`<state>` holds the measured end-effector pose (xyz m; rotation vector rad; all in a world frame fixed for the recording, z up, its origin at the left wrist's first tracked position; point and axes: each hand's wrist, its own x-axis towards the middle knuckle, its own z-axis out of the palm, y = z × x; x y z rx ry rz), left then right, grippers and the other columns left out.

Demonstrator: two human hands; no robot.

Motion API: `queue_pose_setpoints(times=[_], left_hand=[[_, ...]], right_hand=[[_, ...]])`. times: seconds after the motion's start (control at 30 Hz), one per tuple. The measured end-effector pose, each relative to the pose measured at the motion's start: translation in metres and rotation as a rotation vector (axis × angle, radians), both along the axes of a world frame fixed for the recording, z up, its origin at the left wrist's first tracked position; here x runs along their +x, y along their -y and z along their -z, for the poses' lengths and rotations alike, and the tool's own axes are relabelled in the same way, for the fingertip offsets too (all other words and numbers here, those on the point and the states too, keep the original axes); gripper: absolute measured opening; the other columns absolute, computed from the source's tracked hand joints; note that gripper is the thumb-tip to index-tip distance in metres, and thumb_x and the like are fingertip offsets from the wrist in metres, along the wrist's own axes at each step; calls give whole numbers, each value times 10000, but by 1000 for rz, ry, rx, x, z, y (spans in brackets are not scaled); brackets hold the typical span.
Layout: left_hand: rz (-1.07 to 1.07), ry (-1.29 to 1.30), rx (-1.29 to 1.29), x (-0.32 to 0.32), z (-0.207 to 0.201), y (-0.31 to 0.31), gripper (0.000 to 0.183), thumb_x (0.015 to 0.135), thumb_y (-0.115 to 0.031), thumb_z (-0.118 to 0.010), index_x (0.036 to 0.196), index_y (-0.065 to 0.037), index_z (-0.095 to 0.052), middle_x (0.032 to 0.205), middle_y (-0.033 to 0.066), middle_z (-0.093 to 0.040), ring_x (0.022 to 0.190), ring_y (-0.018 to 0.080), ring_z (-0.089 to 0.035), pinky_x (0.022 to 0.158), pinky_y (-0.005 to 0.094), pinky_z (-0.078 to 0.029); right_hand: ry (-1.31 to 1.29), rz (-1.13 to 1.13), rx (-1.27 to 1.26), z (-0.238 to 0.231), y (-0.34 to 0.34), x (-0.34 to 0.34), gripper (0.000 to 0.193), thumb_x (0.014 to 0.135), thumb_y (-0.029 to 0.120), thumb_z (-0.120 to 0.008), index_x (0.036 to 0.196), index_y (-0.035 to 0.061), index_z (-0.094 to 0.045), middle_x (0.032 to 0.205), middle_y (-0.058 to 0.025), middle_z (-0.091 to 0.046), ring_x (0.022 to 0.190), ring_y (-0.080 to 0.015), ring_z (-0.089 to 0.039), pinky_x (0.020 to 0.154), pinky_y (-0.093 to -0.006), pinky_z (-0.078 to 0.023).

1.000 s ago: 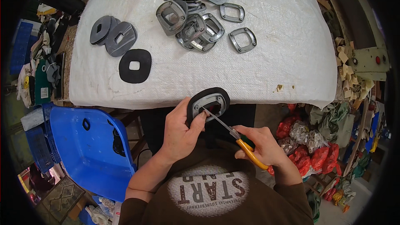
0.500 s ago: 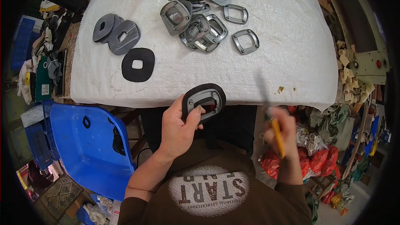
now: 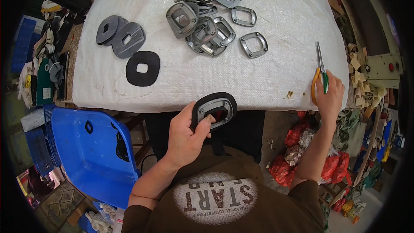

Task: Manually fitting foam padding into metal frame rings as part of a shoe assembly process.

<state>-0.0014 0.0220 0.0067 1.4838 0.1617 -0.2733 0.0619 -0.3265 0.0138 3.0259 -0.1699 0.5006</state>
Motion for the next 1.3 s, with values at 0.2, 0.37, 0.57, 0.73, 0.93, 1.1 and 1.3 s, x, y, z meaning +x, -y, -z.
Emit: queue_pose_setpoints(times=[0.2, 0.37, 0.57, 0.73, 0.93, 1.1, 1.3], left_hand=[[80, -104, -73, 2, -7, 4, 175, 853, -52, -505, 996, 39, -549, 795, 55, -578, 597, 57, -513, 526, 205, -450], [148, -83, -52, 2, -9, 8, 189, 857, -61, -504, 1015, 38, -536, 783, 46, -559, 601, 61, -509, 538, 206, -447], [172, -52, -39, -1, -3, 10, 197, 846, -52, -504, 1020, 39, -530, 776, 48, -555, 587, 70, -511, 535, 209, -445], [179, -58, -62, 0, -6, 13, 207, 842, -45, -500, 1029, 40, -528, 765, 51, -558, 566, 74, -510, 519, 214, -446], [165, -115, -36, 0, -11, 16, 200, 846, -34, -490, 1026, 42, -527, 767, 57, -566, 559, 75, -518, 501, 213, -447], [170, -85, 29, 0, -14, 19, 184, 848, -22, -488, 1015, 42, -529, 778, 53, -567, 573, 72, -529, 509, 215, -461], [130, -67, -23, 0, -10, 19, 164, 855, -22, -484, 997, 45, -530, 788, 56, -556, 596, 75, -536, 526, 215, -473]], right_hand=[[-71, -711, 905, -10, -135, -25, 578, 657, 75, -737, 1181, 51, -495, 1160, -170, -473, 1013, -288, -482, 779, -351, -437], [-182, -764, 1020, 2, -165, -34, 594, 626, 18, -734, 1171, 44, -499, 1136, -178, -466, 994, -313, -484, 777, -362, -443], [-194, -717, 1074, 5, -171, -37, 490, 658, 3, -712, 1110, 18, -524, 1015, -158, -534, 852, -279, -571, 693, -333, -474], [-256, -598, 1256, 15, -168, -45, 398, 716, -21, -697, 1070, 1, -517, 927, -109, -585, 819, -154, -599, 663, -251, -486], [-312, -473, 1415, 17, -170, -47, 356, 750, -18, -684, 1051, -30, -494, 902, -83, -592, 805, -120, -602, 667, -226, -490], [-311, -463, 1431, 15, -169, -48, 361, 739, -18, -691, 1048, -17, -505, 893, -79, -590, 781, -115, -590, 659, -227, -486], [-237, -547, 1406, 16, -170, -45, 360, 697, 32, -708, 1017, 7, -544, 869, -128, -587, 738, -242, -604, 632, -296, -475]])
